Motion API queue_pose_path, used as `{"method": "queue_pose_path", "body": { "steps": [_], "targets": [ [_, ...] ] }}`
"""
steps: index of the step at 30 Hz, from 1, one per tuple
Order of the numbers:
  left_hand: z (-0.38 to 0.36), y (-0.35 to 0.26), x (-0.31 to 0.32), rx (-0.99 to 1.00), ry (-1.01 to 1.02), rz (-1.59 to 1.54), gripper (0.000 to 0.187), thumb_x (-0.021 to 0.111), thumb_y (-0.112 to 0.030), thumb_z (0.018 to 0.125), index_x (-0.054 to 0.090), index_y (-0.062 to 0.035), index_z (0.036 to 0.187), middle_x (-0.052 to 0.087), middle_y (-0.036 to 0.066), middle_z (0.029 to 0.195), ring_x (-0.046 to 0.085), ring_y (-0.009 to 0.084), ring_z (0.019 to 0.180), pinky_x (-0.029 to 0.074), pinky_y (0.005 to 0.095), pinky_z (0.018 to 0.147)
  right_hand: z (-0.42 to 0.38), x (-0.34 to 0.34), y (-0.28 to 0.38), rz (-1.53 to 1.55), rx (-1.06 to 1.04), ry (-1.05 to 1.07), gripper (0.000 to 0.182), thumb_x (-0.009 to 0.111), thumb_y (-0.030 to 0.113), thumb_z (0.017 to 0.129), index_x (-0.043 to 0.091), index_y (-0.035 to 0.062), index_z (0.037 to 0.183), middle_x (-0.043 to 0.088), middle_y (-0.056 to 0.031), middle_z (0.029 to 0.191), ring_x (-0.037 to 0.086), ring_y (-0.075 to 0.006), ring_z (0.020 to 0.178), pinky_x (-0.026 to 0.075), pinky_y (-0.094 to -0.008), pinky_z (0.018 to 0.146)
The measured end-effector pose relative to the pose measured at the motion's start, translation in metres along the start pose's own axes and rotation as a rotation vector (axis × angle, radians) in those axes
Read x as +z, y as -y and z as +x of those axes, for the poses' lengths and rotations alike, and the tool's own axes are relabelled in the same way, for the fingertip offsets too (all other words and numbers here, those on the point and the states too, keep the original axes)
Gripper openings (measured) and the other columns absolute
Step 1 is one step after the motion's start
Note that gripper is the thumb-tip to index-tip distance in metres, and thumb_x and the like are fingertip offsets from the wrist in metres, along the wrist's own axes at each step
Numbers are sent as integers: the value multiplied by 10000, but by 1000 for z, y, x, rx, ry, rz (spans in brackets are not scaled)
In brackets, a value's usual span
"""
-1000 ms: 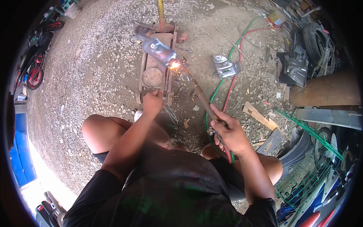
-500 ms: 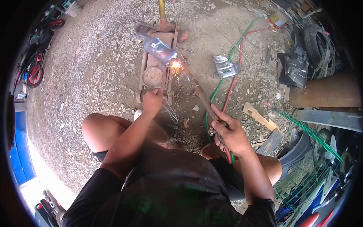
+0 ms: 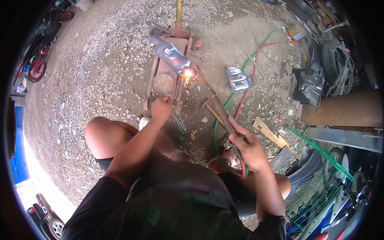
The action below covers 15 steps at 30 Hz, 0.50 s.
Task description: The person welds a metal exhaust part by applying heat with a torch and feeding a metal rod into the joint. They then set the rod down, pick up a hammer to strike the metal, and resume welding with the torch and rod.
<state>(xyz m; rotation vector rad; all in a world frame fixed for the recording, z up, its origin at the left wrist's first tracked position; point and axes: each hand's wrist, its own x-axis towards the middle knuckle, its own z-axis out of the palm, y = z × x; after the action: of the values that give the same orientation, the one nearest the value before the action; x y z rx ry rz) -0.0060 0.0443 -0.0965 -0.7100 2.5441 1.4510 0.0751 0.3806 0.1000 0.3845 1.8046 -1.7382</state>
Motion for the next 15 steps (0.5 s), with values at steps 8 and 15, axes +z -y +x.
{"method": "queue_pose_path", "body": {
  "steps": [8, 15],
  "targets": [
    [28, 60, 24, 95, -23, -50, 316, 747, -305, 1016, 797, 5, 983, 774, 256, 872, 764, 463, 818, 590, 545, 721, -18, -51, 40, -26, -92, 23, 617, 678, 185, 1125, 478, 121, 1705, 641, -16, 911, 598, -102, 596, 494, -269, 523],
    [45, -32, 35, 155, 287, -189, 343, 739, -393, 1059, 836, -64, 1066, 758, 49, 877, 660, 197, 761, 539, 404, 706, -63, -37, 71, -4, -131, -11, 621, 601, 269, 1164, 403, 230, 1752, 611, 7, 731, 581, -99, 518, 497, -285, 475]
  ]
}}
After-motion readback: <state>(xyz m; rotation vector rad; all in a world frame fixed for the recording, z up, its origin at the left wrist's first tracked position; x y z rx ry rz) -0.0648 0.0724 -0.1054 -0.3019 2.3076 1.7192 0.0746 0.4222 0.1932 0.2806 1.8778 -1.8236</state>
